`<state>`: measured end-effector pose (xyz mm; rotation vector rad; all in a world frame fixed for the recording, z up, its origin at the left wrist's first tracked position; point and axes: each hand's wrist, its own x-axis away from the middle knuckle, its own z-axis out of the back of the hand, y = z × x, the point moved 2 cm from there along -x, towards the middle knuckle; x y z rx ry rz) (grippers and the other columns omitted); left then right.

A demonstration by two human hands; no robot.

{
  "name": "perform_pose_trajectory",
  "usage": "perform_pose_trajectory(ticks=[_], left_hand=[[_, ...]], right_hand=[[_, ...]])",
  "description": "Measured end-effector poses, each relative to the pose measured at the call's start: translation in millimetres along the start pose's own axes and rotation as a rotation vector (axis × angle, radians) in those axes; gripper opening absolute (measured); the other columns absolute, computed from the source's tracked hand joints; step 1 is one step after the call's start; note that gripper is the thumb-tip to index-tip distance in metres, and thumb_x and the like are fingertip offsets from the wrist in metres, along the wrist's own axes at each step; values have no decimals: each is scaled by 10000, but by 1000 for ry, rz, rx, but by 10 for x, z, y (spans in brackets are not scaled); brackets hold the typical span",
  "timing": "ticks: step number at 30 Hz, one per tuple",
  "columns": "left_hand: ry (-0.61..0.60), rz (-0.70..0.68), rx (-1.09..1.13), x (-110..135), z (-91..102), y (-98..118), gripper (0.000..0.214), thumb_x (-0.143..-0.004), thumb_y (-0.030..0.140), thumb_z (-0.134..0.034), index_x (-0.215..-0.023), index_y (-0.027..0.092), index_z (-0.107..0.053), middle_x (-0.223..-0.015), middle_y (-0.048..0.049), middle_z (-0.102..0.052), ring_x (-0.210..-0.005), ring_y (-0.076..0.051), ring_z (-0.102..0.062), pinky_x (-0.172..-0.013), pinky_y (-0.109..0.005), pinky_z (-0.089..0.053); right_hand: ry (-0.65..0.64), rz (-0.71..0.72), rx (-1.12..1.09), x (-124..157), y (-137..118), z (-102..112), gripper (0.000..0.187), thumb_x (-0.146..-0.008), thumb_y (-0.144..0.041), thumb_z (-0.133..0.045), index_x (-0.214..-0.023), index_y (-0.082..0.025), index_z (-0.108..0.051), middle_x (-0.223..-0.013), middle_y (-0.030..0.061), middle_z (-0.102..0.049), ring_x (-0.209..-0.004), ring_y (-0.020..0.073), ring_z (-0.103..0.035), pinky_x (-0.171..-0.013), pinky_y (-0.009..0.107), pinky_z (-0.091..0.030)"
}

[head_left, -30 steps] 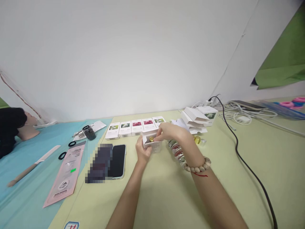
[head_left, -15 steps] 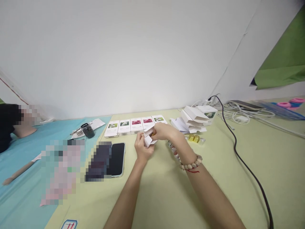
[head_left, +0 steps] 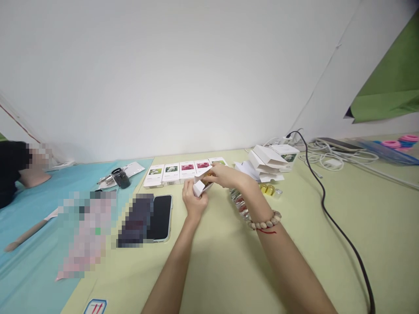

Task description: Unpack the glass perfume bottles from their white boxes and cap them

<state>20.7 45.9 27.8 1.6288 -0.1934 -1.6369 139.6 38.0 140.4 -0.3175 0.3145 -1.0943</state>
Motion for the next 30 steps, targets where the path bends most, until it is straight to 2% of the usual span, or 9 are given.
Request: perform_pose_trajectory(ticks=[2,5,9,14,19,24,28,30], left_hand=[[7,24,-11,-3,-6,-16,311,-578,106,-474,-881,176,-474,-834,-39,-481,-791,-188,-488,-718,-306,-405],[6,46,-22,-6,-18,-36,302,-578,98,-468,-869,177,-459,-842,-39,-479,-805,-189,-485,-724,-310,-399],[8,69,-40,-8,-29,-57,285,-576,89,-464,-845,178,-442,-819,-31,-472,-804,-186,-478,-721,-308,-387],[28,137,-80,-12,-22,-65,307,-569,82,-467,-861,174,-442,-863,-47,-493,-825,-194,-482,-732,-316,-372],[40,192,-145,-11,-13,-69,377,-584,86,-478,-950,173,-443,-921,-65,-527,-896,-223,-487,-774,-345,-360],[103,220,-171,-6,-4,-83,417,-620,109,-492,-1025,185,-432,-1011,-83,-529,-989,-244,-472,-836,-376,-342],[155,286,-226,-6,6,-122,428,-628,126,-493,-1047,182,-426,-1025,-94,-514,-1007,-264,-464,-838,-398,-343],[179,312,-236,-9,22,-120,480,-650,150,-501,-1116,174,-390,-1053,-111,-499,-1020,-271,-456,-847,-413,-341]], right_hand=[[43,-71,37,8,30,16,287,-842,-368,-423,-870,-154,-612,-1071,78,-516,-804,127,-526,-637,189,-403],[87,-163,47,34,58,46,370,-869,-430,-364,-916,-138,-587,-1102,107,-467,-802,129,-524,-613,195,-409],[157,-168,1,68,22,102,360,-886,-427,-338,-942,-133,-537,-1024,101,-495,-794,125,-516,-602,196,-405],[331,-122,-49,68,-25,159,388,-898,-472,-264,-883,-155,-487,-834,48,-564,-698,119,-519,-568,211,-375],[492,-138,-118,53,46,188,390,-906,-469,-235,-909,-162,-474,-845,47,-585,-647,110,-543,-558,206,-356],[618,-281,-30,65,102,230,402,-884,-492,-275,-863,-158,-499,-805,65,-599,-681,148,-558,-597,226,-359],[779,-441,46,119,92,285,415,-886,-481,-257,-891,-150,-508,-777,93,-606,-708,189,-568,-611,245,-354],[778,-469,52,134,95,289,416,-887,-475,-251,-895,-149,-510,-793,103,-610,-718,197,-573,-599,245,-351]])
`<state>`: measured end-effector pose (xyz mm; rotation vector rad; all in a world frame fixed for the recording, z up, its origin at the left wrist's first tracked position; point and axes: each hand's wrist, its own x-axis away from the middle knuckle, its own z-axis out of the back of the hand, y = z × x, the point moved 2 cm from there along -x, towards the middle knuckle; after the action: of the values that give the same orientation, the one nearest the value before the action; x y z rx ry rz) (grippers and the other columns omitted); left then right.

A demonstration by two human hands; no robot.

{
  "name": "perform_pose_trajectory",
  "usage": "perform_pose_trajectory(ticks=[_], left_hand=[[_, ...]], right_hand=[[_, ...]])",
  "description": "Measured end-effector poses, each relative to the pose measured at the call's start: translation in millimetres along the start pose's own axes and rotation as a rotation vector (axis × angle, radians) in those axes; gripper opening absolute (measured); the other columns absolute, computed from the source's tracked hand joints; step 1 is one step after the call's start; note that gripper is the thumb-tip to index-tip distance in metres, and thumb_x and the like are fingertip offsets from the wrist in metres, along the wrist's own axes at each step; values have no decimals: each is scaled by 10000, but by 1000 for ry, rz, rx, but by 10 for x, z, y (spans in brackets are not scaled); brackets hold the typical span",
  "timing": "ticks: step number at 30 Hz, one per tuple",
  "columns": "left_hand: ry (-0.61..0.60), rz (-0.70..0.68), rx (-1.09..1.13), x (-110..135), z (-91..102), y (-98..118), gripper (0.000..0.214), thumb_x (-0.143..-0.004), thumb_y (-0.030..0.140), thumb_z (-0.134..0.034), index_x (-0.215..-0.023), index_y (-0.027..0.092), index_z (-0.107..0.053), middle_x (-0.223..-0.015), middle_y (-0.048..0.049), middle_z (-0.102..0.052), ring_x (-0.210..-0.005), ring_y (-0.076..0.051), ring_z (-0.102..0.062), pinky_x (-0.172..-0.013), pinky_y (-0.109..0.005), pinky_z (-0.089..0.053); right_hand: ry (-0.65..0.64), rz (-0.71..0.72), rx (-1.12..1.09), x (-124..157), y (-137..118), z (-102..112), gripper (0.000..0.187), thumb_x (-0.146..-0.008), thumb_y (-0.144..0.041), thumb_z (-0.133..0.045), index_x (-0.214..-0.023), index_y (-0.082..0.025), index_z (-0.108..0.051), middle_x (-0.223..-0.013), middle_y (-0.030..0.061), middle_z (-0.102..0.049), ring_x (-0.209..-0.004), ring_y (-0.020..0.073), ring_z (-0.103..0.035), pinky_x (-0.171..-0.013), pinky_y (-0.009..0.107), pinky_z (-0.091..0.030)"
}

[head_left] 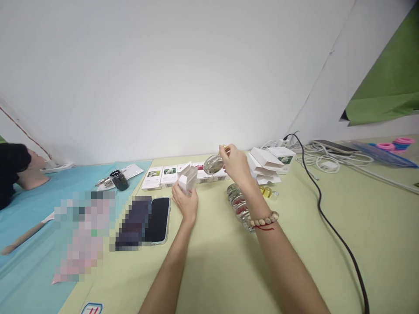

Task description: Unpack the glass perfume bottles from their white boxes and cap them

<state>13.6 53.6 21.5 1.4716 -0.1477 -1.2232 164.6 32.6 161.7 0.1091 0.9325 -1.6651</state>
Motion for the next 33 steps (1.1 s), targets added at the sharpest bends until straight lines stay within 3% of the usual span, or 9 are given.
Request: perform_pose_trajectory(ticks=[3,6,9,12,17,28,33], left_hand=[[80,-78,-8,13,65,71,648,-667,197,-543,-1253,158,-268,-1173,-157,-420,-1129,-288,-381,-921,-450,-288],[154,-340,36,75,128,206,729,-669,263,-603,-1283,161,-223,-1226,-170,-356,-1193,-277,-322,-974,-444,-257],[27,-503,99,160,94,281,655,-712,290,-597,-1266,161,-271,-1184,-165,-390,-1167,-251,-364,-950,-404,-322],[-161,-464,56,219,-8,251,502,-778,278,-534,-1238,182,-356,-1171,-150,-414,-1158,-250,-384,-937,-413,-347],[-269,-272,132,236,-116,136,419,-777,298,-541,-1168,199,-430,-1188,-137,-347,-1079,-226,-464,-825,-358,-454],[-391,-282,133,262,-171,135,351,-754,254,-573,-1092,218,-485,-1222,-113,-319,-1067,-222,-473,-777,-333,-478],[-467,-358,-8,284,-191,131,399,-699,247,-620,-1074,218,-487,-1137,-94,-406,-897,-196,-531,-690,-314,-468]], right_hand=[[-96,7,42,0,14,-36,390,-882,-457,-283,-871,-145,-517,-827,116,-615,-752,204,-582,-599,244,-351],[-146,3,11,-12,15,-113,377,-889,-444,-283,-884,-144,-512,-830,111,-626,-776,193,-590,-633,244,-361],[-198,-32,-128,4,4,-262,447,-916,-452,-165,-1002,-145,-478,-804,81,-636,-703,144,-600,-634,228,-378],[-295,-109,13,88,1,-489,447,-912,-438,-202,-1021,-120,-497,-870,118,-637,-833,178,-599,-698,248,-391],[-359,-148,147,186,27,-736,461,-897,-408,-230,-1018,-97,-548,-1026,173,-595,-979,254,-555,-775,310,-390],[-488,-128,187,118,146,-744,454,-882,-399,-248,-982,-126,-596,-967,156,-613,-866,218,-601,-722,284,-422],[-523,-156,187,158,76,-660,435,-872,-387,-286,-898,-111,-621,-906,162,-621,-780,203,-615,-674,273,-436]])
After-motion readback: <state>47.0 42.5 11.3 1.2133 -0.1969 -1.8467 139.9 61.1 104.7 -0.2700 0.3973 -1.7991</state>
